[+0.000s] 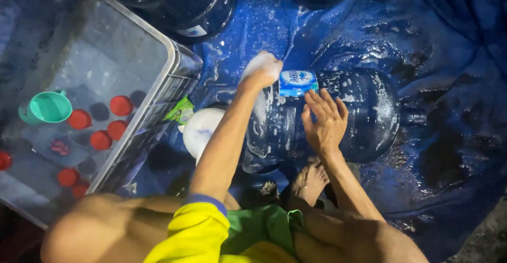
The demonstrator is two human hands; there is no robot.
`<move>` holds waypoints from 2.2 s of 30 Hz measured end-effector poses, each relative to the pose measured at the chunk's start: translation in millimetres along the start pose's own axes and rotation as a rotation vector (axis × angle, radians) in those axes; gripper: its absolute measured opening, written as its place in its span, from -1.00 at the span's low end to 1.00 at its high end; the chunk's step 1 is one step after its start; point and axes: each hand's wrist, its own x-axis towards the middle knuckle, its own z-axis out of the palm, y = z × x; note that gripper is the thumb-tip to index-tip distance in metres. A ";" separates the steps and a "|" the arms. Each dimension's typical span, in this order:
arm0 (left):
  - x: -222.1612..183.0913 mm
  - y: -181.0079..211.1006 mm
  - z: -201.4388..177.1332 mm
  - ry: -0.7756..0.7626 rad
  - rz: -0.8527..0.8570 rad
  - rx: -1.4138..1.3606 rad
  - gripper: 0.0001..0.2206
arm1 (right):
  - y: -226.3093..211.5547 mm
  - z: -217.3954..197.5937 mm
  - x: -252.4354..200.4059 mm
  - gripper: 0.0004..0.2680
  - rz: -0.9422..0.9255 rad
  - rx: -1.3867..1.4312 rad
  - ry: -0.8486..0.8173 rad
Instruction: Manually scrubbing the interior and exterior of a large blue water jug with soapy water and a sponge.
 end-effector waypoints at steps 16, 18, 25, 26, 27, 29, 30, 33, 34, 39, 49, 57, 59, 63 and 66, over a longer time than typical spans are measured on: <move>-111.5 15.3 60.0 0.787 0.216 0.454 -0.41 | 25.7 38.2 60.2 -0.80 0.095 0.034 -0.196; -83.9 37.6 33.0 0.807 0.206 0.287 -0.48 | 28.6 37.5 46.4 -0.80 0.062 0.000 -0.195; -157.8 -31.0 105.1 0.640 0.223 0.578 -0.22 | 45.8 62.2 75.5 -0.79 0.070 0.020 -0.266; -161.1 -50.2 131.7 0.688 0.225 0.614 -0.10 | 56.1 77.7 84.7 -0.76 0.042 -0.100 -0.330; -150.2 -34.8 107.0 0.700 0.228 0.617 -0.10 | 54.9 83.0 84.1 -0.76 0.039 -0.098 -0.319; -131.7 2.7 65.5 0.721 0.256 0.506 -0.12 | 62.4 87.6 80.5 -0.73 0.102 -0.080 -0.420; -110.6 12.9 60.0 0.707 0.231 0.498 -0.12 | 55.2 68.6 88.2 -0.73 0.089 -0.081 -0.446; -87.4 28.9 34.6 0.574 0.104 0.477 0.11 | 43.5 49.5 110.7 -0.79 -0.047 -0.035 -0.402; -110.5 28.4 25.5 0.417 0.132 0.380 -0.04 | 49.7 63.4 108.3 -0.77 0.003 -0.211 -0.447; -152.8 -84.6 158.4 0.785 0.354 0.576 -0.03 | 22.2 46.7 127.5 -0.82 -0.072 -0.530 -0.466; -127.9 -101.4 184.5 0.603 0.236 0.363 -0.13 | 27.0 51.1 141.1 -0.85 -0.152 -0.522 -0.187; -117.6 -9.0 77.2 0.802 0.220 0.510 -0.10 | 76.0 93.0 139.0 -0.82 0.185 -0.020 -0.431; -98.9 33.3 28.8 0.627 0.136 0.338 -0.35 | 72.9 89.5 144.5 -0.84 0.254 0.019 -0.531; -10.5 39.3 11.3 0.608 0.099 0.274 -0.44 | 63.0 65.0 152.8 -0.73 0.203 0.117 -0.552; 32.6 37.1 3.1 0.726 0.299 0.066 -0.72 | 62.3 70.0 146.4 -0.71 0.100 0.081 -0.513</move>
